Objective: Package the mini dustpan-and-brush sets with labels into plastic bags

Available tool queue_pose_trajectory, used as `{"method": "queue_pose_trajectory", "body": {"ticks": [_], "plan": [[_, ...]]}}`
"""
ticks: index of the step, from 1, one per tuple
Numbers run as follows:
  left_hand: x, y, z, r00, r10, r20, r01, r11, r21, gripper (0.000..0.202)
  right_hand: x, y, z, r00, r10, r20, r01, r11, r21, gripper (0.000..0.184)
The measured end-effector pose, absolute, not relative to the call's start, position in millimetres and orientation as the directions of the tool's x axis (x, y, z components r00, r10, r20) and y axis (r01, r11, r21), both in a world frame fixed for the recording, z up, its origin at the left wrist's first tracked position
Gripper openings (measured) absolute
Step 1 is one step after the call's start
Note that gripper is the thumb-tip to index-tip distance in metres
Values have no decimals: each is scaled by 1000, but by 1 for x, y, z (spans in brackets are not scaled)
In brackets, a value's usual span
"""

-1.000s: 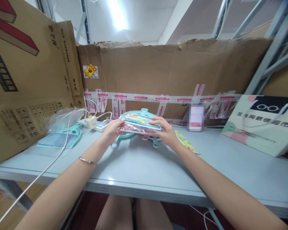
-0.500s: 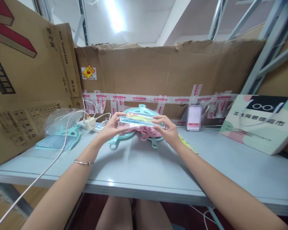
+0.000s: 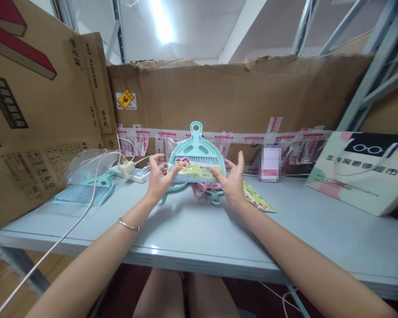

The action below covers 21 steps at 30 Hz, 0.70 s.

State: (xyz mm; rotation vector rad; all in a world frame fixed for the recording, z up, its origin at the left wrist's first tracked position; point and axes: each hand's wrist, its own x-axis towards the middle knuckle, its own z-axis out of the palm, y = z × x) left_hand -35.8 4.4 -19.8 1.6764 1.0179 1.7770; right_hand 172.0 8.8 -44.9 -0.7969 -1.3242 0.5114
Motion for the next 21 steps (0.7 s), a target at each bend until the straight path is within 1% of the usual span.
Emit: {"method": "queue_pose_trajectory", "body": {"ticks": [1,2,3,5,7,10,14,21], "plan": [[-38,8,-20,-116,786,607,124,-595,794,60,173,12,-45,164,808,567,24,571,-821,86],[-41,12,-21,-90,803,590,118,-579,807,63,175,15,-45,120,868,482,-50,491,-870,83],[-44,17,-22,-43,824,565,121,-557,822,61,177,17,-45,71,909,410,-103,415,-904,76],[-52,26,-24,93,863,497,138,-506,852,50,181,20,-45,-27,947,320,-98,316,-944,62],[-60,32,-26,203,877,437,155,-469,869,44,184,21,-46,-46,960,275,-38,273,-961,55],[-66,36,-29,233,887,399,160,-439,884,45,185,19,-46,-69,958,279,13,280,-960,53],[-67,34,-29,246,881,405,142,-446,884,47,184,19,-45,-76,944,320,-7,321,-947,52],[-64,31,-29,243,884,398,171,-443,880,47,186,22,-47,-80,946,315,-9,315,-949,54]]}}
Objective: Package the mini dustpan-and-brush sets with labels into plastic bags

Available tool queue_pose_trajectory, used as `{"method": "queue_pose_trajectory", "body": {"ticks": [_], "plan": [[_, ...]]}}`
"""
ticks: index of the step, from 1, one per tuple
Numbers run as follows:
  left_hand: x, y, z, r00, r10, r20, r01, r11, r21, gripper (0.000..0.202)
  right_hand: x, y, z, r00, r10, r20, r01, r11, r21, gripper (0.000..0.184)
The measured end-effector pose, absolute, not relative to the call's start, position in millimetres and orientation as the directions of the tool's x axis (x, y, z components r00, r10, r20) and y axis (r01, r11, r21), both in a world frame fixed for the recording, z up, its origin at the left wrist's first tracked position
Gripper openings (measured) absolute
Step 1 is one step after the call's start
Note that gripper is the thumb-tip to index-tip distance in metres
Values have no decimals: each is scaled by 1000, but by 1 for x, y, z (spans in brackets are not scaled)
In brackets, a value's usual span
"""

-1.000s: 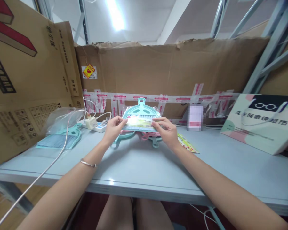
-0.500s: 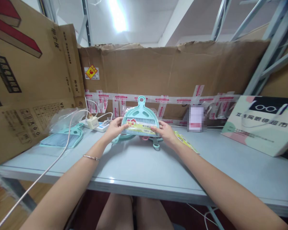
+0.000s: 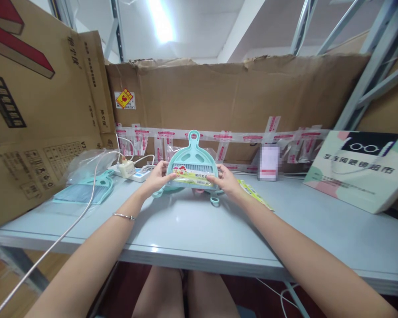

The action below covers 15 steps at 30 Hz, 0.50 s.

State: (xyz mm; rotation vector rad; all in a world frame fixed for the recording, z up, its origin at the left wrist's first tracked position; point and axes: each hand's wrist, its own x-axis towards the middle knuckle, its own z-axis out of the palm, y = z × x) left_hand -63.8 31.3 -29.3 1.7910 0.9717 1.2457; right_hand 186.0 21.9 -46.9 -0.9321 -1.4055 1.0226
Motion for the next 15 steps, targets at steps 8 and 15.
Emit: {"method": "queue_pose_trajectory", "body": {"ticks": [8,15], "plan": [[-61,30,-26,198,906,373,148,-404,903,59,205,21,-33,20,959,282,-156,282,-947,46],[-62,31,-21,117,893,435,99,-447,889,50,298,-4,-35,317,909,270,-39,297,-954,40]]}}
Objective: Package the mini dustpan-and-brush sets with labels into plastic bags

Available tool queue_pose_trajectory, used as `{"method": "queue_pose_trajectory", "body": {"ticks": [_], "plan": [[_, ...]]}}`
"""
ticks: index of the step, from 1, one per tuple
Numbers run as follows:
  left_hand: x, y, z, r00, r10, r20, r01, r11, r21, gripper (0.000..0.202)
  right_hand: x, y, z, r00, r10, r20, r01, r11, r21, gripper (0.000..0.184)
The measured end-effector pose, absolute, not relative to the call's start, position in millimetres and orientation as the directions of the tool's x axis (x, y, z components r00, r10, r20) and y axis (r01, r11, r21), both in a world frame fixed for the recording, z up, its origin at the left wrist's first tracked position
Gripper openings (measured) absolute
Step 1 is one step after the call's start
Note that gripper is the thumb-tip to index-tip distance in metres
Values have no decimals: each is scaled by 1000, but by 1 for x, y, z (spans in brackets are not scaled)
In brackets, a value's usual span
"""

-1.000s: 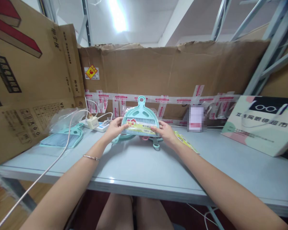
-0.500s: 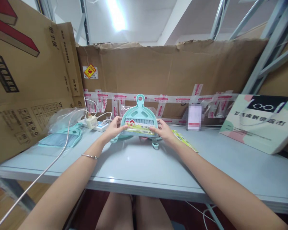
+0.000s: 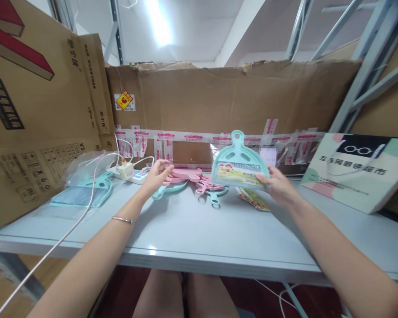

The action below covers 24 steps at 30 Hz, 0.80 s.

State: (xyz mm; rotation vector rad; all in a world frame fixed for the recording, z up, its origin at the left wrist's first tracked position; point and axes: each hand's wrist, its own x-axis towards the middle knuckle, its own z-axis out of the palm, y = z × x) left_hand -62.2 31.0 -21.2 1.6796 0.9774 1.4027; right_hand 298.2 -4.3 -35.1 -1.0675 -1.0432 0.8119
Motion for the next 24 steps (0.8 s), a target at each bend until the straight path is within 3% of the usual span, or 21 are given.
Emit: {"method": "queue_pose_trajectory", "body": {"ticks": [5,10,13,16,24], "plan": [[-55,24,-21,182,906,381,187,-412,892,46,331,-42,-64,464,859,216,-1,244,-970,42],[-37,-7,-15,419,885,205,242,-326,914,52,269,-56,-68,318,895,312,-31,339,-940,45],[-30,-25,-18,500,820,277,220,-430,876,66,226,-57,-63,187,906,380,-9,388,-921,41],[-31,-30,-26,459,794,399,201,-530,824,69,202,-56,-62,98,907,411,12,411,-911,37],[-38,-18,-38,473,799,371,114,-473,874,64,200,-53,-71,65,924,378,-65,382,-922,41]]}}
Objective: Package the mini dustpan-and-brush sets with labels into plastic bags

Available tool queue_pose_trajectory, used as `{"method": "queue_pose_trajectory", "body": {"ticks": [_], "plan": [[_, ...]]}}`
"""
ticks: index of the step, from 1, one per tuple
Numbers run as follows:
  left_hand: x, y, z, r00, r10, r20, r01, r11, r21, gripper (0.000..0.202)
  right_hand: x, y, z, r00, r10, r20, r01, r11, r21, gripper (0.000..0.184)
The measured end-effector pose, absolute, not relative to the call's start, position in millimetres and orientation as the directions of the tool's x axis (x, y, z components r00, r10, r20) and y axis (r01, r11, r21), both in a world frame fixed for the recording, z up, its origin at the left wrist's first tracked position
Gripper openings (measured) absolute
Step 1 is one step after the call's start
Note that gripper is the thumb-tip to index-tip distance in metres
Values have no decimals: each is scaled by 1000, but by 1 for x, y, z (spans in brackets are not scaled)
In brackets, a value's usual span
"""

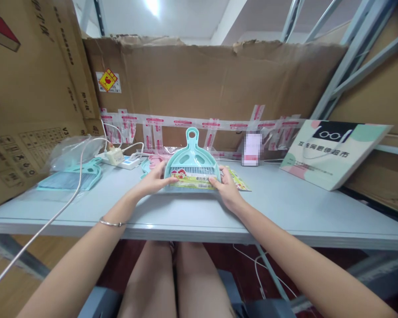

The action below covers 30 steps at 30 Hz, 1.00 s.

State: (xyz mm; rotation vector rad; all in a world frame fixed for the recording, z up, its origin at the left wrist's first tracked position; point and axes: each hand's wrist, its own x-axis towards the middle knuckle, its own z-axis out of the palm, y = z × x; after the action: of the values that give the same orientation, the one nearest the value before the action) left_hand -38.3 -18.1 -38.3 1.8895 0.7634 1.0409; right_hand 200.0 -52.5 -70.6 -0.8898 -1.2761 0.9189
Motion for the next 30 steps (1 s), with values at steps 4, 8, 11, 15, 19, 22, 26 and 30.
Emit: {"method": "queue_pose_trajectory", "body": {"ticks": [4,8,11,15,19,22,26,30], "plan": [[-40,-23,-37,444,811,380,98,-466,879,62,197,-55,-70,0,930,369,-103,367,-925,45],[-43,-28,-32,387,878,281,163,-365,917,51,206,-53,-67,92,940,327,-152,338,-929,45],[-48,-25,-29,208,931,301,160,-336,928,46,246,-49,-63,264,940,217,-164,266,-950,41],[-58,-14,-32,-41,856,515,299,-481,824,43,337,-58,-58,552,829,88,-118,182,-976,26],[-57,-1,-36,-13,764,645,555,-531,641,36,415,-82,-61,714,697,-64,-124,35,-992,16],[-43,10,-33,187,769,612,705,-539,462,26,448,-93,-70,770,628,-113,-133,-16,-991,21],[-16,28,-29,349,811,470,774,-532,343,40,473,-88,-82,771,634,-63,-37,-54,-998,22],[0,41,-34,428,826,367,789,-540,293,49,491,-73,-87,787,580,210,337,-119,-934,29]]}}
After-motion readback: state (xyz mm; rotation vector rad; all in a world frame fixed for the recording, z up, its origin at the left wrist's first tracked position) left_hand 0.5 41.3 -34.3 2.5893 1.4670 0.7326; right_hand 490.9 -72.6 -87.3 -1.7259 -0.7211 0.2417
